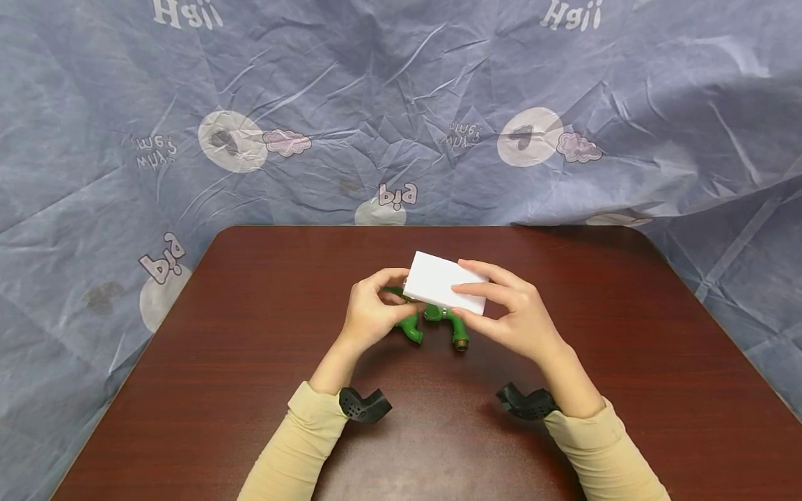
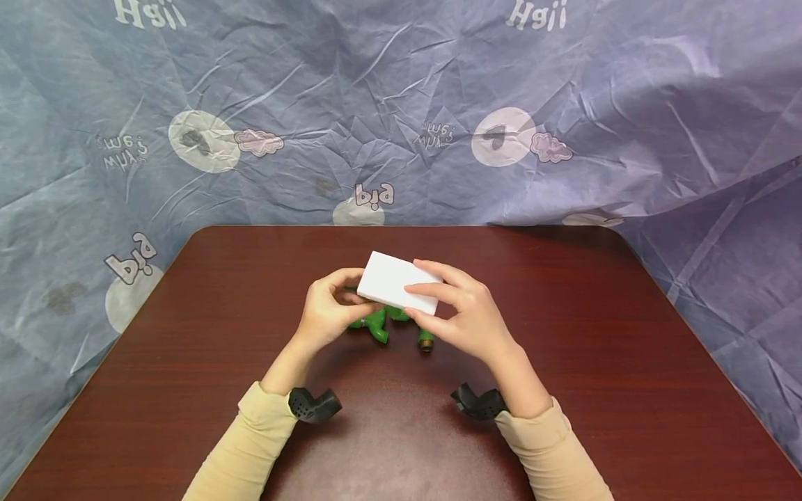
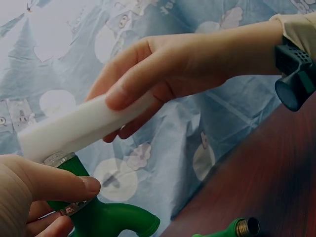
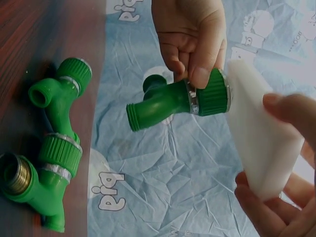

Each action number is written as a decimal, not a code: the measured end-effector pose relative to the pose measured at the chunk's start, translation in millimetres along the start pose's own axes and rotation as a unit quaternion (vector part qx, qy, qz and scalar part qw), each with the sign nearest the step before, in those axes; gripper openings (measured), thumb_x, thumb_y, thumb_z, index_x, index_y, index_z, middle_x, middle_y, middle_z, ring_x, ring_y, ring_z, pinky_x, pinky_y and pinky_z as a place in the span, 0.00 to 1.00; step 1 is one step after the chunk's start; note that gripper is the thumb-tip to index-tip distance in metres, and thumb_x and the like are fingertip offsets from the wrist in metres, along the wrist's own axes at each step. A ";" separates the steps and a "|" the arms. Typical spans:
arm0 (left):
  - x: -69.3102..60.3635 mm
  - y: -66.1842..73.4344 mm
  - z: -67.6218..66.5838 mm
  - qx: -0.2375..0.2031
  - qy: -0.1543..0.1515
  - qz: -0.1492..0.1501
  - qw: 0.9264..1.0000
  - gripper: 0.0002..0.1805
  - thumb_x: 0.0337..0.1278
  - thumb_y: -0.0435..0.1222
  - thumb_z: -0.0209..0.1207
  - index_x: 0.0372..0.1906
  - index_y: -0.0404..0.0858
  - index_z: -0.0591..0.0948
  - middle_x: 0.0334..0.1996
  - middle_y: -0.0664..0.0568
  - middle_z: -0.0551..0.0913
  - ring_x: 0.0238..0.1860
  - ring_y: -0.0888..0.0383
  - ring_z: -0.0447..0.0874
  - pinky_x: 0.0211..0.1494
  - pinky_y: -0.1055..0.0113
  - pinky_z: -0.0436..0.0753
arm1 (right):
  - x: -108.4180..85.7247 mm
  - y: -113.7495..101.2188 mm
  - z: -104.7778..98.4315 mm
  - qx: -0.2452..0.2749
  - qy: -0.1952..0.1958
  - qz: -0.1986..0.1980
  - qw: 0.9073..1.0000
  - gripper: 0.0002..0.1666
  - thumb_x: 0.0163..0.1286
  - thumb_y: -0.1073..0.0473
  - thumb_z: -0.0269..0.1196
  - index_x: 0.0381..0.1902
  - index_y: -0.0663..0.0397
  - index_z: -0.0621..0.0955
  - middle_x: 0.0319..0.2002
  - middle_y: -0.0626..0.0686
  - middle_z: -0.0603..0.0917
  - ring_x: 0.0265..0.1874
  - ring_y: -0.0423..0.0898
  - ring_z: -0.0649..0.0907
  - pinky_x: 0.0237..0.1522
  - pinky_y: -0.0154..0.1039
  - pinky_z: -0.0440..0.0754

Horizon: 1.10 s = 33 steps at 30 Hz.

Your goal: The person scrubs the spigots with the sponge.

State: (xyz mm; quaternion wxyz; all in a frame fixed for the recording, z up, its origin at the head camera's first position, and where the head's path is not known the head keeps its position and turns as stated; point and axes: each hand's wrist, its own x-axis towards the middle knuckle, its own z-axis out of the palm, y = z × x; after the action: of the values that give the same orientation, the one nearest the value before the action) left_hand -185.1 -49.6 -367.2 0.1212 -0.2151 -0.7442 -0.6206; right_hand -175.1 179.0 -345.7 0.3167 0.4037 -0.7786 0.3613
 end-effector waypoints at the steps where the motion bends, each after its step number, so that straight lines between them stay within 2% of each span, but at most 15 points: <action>1: 0.5 -5.1 0.8 -0.001 0.001 -0.001 1.000 0.26 0.32 0.24 0.73 0.47 0.30 0.81 0.39 0.39 0.84 0.26 0.47 0.84 0.30 0.61 0.84 | -0.7 1.1 -0.4 -0.010 0.004 0.007 1.000 0.17 0.46 0.64 0.73 0.38 0.53 0.87 0.51 0.58 0.81 0.47 0.53 0.81 0.50 0.27 0.73; 5: 1.1 -11.0 0.8 -0.002 0.002 0.007 1.000 0.26 0.33 0.25 0.73 0.47 0.35 0.83 0.39 0.45 0.85 0.25 0.53 0.83 0.30 0.65 0.83 | -1.2 1.4 -3.2 -0.027 0.017 0.036 0.999 0.17 0.46 0.64 0.73 0.38 0.52 0.87 0.51 0.56 0.81 0.48 0.52 0.81 0.50 0.25 0.72; 12: 0.9 -12.0 0.0 -0.002 0.007 0.019 1.000 0.27 0.31 0.25 0.73 0.47 0.33 0.83 0.38 0.46 0.84 0.24 0.55 0.83 0.32 0.64 0.84 | -0.6 -0.1 -0.9 0.006 -0.017 0.008 1.000 0.19 0.46 0.64 0.73 0.40 0.52 0.86 0.52 0.56 0.80 0.48 0.51 0.81 0.49 0.28 0.74; 17: 1.4 -10.7 0.1 0.000 0.004 0.024 1.000 0.26 0.33 0.27 0.73 0.47 0.35 0.83 0.39 0.46 0.85 0.24 0.54 0.83 0.31 0.64 0.84 | -1.3 2.4 -2.8 -0.023 0.002 0.025 0.999 0.17 0.46 0.63 0.72 0.39 0.53 0.87 0.52 0.55 0.81 0.48 0.50 0.81 0.48 0.26 0.73; 19: 0.3 -0.8 -0.8 0.000 0.001 0.019 1.000 0.26 0.34 0.25 0.73 0.47 0.33 0.83 0.39 0.43 0.85 0.24 0.50 0.83 0.31 0.61 0.84 | -1.9 3.6 -3.6 -0.030 0.007 0.029 0.999 0.17 0.46 0.63 0.73 0.38 0.53 0.87 0.52 0.54 0.81 0.49 0.50 0.80 0.48 0.26 0.73; 24: -3.5 26.3 -4.2 -0.002 -0.012 -0.010 1.000 0.25 0.34 0.21 0.70 0.47 0.25 0.81 0.39 0.36 0.83 0.26 0.41 0.83 0.32 0.56 0.84 | -0.7 0.6 -1.1 0.006 -0.013 0.006 1.000 0.18 0.46 0.65 0.72 0.39 0.53 0.86 0.52 0.56 0.80 0.47 0.51 0.81 0.49 0.28 0.74; 27: -3.5 27.0 -5.5 -0.001 -0.013 -0.005 1.000 0.25 0.34 0.20 0.69 0.47 0.25 0.81 0.38 0.36 0.83 0.26 0.41 0.82 0.32 0.57 0.84 | -0.2 -0.6 -0.9 0.017 -0.028 -0.002 0.999 0.18 0.46 0.65 0.72 0.40 0.52 0.86 0.52 0.56 0.80 0.46 0.51 0.81 0.49 0.28 0.74; 33: -1.4 24.4 -9.6 0.007 0.014 0.033 0.999 0.25 0.34 0.21 0.70 0.47 0.25 0.81 0.37 0.35 0.84 0.28 0.42 0.83 0.32 0.53 0.84 | -0.7 1.0 -6.2 -0.001 -0.023 0.010 1.000 0.19 0.46 0.65 0.72 0.40 0.52 0.87 0.52 0.55 0.80 0.47 0.50 0.81 0.48 0.26 0.73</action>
State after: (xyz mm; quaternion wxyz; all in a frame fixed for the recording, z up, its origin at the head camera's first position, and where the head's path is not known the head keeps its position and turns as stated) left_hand -173.3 -55.8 -344.6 0.1535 -0.2302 -0.7393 -0.6138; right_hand -174.4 184.8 -343.2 0.2953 0.4035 -0.7901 0.3546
